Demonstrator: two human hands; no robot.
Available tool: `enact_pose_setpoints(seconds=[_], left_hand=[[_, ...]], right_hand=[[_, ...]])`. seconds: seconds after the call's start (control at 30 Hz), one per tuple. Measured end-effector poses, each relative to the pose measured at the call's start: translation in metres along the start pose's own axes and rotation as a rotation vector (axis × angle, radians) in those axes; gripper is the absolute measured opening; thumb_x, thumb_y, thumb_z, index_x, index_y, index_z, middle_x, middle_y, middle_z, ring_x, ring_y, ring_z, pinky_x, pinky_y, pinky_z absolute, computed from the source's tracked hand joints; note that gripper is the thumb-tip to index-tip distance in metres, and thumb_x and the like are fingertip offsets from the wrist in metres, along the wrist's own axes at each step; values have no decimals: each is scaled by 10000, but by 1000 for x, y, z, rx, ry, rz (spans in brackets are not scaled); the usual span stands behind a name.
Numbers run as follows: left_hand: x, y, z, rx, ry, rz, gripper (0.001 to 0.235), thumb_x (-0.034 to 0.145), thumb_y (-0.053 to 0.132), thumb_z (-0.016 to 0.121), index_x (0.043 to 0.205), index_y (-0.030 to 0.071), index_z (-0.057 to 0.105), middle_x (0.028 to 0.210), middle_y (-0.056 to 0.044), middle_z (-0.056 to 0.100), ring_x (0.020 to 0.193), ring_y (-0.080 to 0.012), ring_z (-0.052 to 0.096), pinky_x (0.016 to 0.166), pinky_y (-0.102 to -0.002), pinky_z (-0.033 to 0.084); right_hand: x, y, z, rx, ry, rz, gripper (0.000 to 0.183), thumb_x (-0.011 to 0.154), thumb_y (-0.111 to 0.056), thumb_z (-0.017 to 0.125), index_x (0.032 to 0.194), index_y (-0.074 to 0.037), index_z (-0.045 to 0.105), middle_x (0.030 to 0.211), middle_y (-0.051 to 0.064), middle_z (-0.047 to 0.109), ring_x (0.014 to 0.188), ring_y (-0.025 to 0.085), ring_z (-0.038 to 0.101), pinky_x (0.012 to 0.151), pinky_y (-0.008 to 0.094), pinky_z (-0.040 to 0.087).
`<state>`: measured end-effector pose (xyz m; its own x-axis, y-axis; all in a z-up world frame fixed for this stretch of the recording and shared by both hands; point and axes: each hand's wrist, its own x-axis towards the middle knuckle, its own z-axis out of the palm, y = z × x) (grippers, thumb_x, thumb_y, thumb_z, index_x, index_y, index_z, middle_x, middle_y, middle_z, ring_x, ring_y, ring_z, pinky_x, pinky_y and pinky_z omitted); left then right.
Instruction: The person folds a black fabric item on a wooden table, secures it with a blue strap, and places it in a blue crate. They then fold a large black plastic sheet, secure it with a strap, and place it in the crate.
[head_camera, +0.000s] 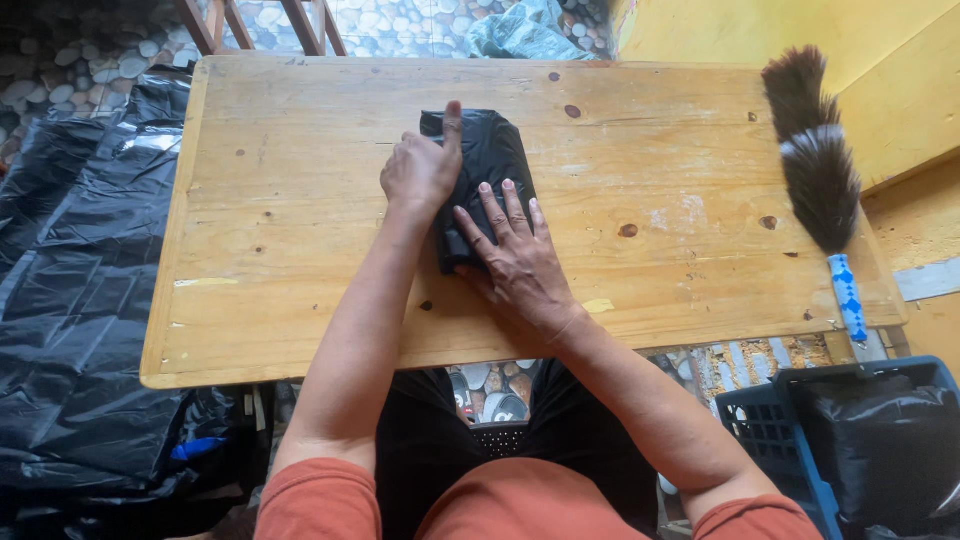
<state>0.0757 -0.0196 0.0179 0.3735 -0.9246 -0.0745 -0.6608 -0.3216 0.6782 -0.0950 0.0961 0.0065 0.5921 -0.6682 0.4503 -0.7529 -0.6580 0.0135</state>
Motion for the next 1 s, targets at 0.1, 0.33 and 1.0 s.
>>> enact_pose_setpoints(seconds=[0.1,0.33,1.0], left_hand=[[1,0,1,30,-32,-18,1153,793,988,298,1241,-16,649,1141,-278,703,1219,-472,631,1004,-639,460],[-6,4,4,-588,8,-89,818,742,770,744,1126,69,569,1128,-181,680,1213,-346,646,1033,-421,510],[-46,22,-32,-1144,213,167,411,941,549,663,824,156,633,657,61,565,604,-41,595,544,-166,516]], right_hand=[[-3,-5,-11,32,16,1,693,958,-508,636,1561,-205,474,1621,236,394,1518,475,305,1179,652,278],[-7,4,-16,172,-51,24,781,936,-641,577,1589,-245,413,1681,189,282,1566,436,197,1229,635,197],[47,41,-20,831,151,841,678,727,-616,865,1081,-141,535,891,213,677,929,384,707,752,493,520]])
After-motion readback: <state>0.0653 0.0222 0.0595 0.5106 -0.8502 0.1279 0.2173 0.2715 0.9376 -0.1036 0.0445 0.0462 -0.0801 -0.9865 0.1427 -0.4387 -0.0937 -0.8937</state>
